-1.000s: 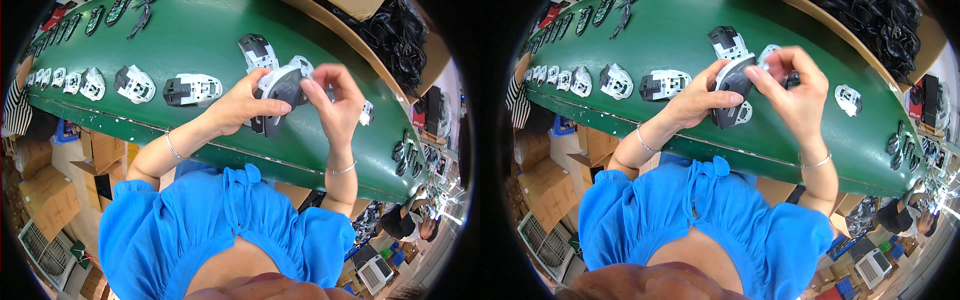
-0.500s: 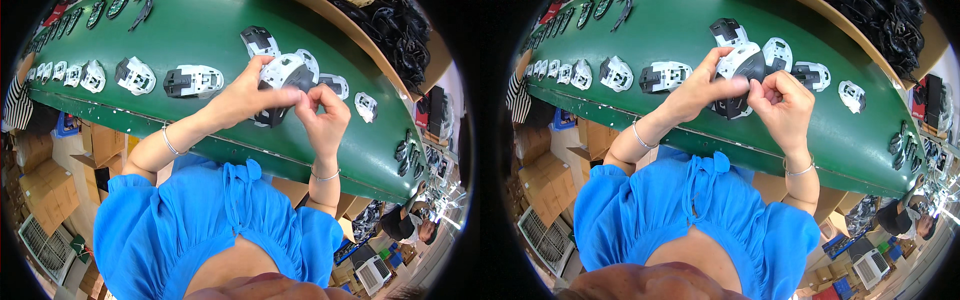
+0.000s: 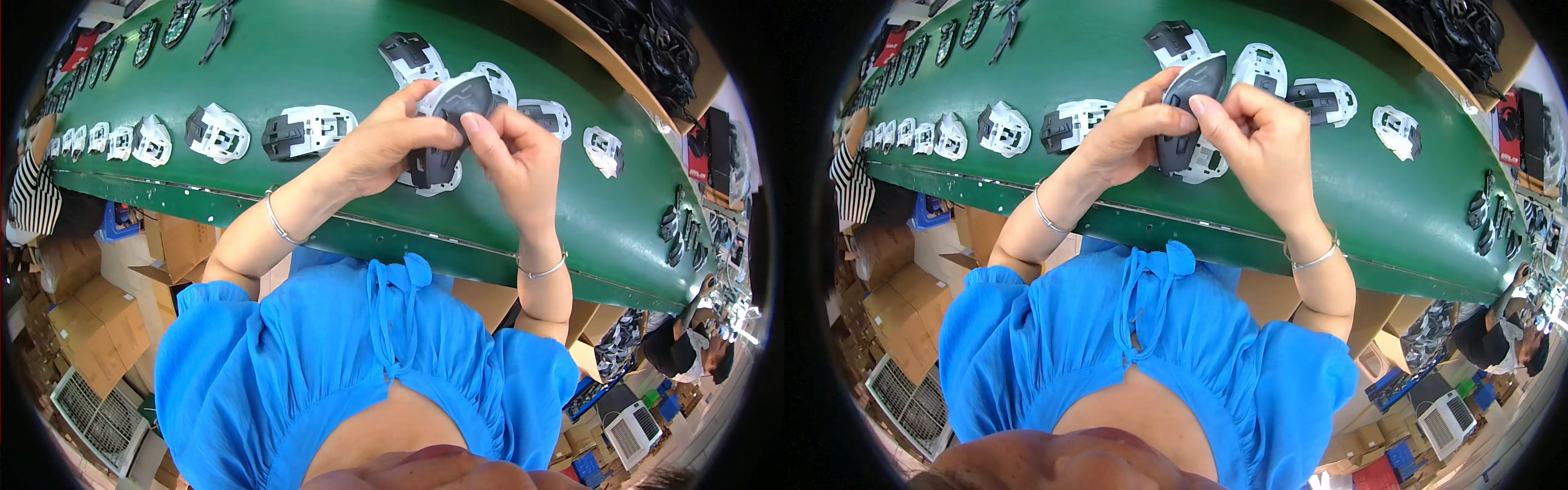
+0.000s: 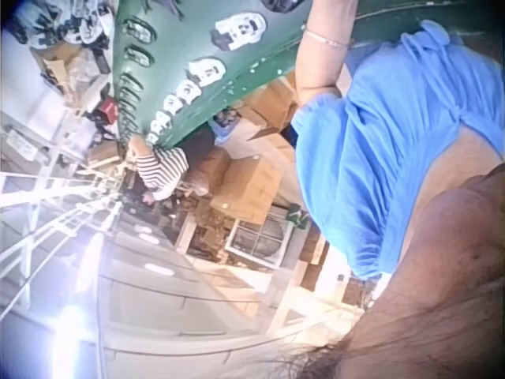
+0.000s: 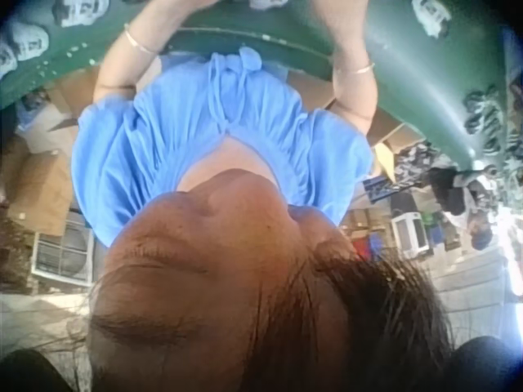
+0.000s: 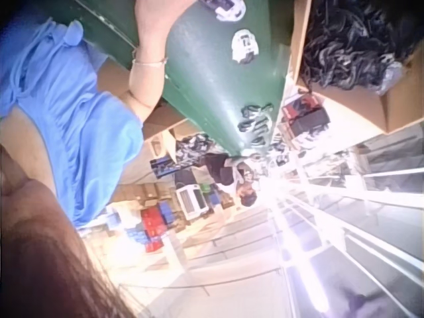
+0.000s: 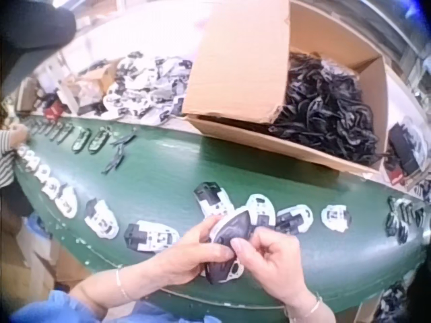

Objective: The person assembles computer mice by hand, attaching casing parts and side panels to the circuit board on a production line.

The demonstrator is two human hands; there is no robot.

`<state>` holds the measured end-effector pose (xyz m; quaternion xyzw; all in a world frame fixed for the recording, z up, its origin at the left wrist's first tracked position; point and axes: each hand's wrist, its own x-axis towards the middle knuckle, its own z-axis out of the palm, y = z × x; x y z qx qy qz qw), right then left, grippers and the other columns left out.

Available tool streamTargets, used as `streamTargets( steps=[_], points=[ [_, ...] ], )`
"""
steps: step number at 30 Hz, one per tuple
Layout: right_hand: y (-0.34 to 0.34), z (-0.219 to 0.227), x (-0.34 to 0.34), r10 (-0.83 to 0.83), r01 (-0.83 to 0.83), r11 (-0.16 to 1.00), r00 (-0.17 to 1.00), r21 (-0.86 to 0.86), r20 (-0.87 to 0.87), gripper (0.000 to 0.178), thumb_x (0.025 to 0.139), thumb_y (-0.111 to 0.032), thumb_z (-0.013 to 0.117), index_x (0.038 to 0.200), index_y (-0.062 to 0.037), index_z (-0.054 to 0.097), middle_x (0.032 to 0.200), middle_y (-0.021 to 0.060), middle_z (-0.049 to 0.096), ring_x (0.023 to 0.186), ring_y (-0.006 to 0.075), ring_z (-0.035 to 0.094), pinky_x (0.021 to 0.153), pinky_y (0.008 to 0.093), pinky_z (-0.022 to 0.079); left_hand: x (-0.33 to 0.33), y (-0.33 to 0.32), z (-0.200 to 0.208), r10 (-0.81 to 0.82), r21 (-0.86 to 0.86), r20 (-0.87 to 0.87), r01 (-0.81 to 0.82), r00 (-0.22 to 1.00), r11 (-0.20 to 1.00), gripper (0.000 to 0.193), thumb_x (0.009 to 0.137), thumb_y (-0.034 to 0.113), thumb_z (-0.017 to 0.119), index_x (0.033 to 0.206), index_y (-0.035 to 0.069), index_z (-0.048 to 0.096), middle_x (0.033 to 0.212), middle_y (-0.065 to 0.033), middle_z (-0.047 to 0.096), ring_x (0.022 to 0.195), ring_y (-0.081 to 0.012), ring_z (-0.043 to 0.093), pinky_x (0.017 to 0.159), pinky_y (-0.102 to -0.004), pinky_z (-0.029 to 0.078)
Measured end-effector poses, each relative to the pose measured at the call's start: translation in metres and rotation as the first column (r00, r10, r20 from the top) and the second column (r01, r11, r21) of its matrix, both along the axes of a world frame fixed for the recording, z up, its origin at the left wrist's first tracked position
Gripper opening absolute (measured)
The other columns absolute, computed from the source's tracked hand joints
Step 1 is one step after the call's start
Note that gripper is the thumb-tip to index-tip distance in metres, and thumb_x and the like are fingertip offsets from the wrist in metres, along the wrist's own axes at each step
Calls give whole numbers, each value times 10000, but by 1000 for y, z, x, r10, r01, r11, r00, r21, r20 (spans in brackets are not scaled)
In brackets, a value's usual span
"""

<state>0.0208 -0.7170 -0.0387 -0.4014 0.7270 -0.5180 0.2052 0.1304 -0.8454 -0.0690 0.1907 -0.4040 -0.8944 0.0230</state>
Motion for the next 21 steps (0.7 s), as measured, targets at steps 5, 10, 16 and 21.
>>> streamTargets(
  steps=[5, 10, 16, 21],
  points=[
    [-8, 3, -2, 14, 100, 979, 837, -177, 547, 187, 823, -136, 674, 865, 28, 594, 771, 17, 608, 662, 53, 540, 579, 190, 442, -6, 4, 1, 57, -239, -84, -76, 995, 968, 602, 731, 51, 650, 1268, -17, 386, 1059, -77, 556, 938, -124, 556, 827, -278, 464],
    [-4, -10, 4, -1, 189, 931, 857, -312, 516, 211, 831, -121, 666, 929, 52, 595, 814, 49, 631, 753, 64, 579, 655, 199, 474, -5, 9, 2, 34, -537, -126, -97, 991, 838, 789, 706, 55, 705, 1341, -1, 240, 1065, -86, 531, 978, -144, 532, 832, -291, 463],
    [-8, -1, 2, -175, 140, 983, 915, -119, -365, 216, 776, -128, 704, 647, -21, 568, 513, 44, 528, 434, 108, 507, 423, 231, 408, -2, 5, 6, 14, -158, 17, -11, 1000, 987, 718, 712, 70, 706, 1312, 22, 315, 1076, -69, 517, 977, -127, 528, 807, -283, 474],
    [-18, -4, -4, -232, 106, 958, 834, -268, -501, 304, 759, -110, 697, 553, -50, 481, 449, 34, 451, 378, 125, 433, 374, 246, 341, 1, 0, 5, -50, 50, 13, 50, 999, 998, 796, 752, 190, 692, 1344, -22, 203, 989, -76, 558, 862, -129, 573, 735, -269, 489]
  ],
)
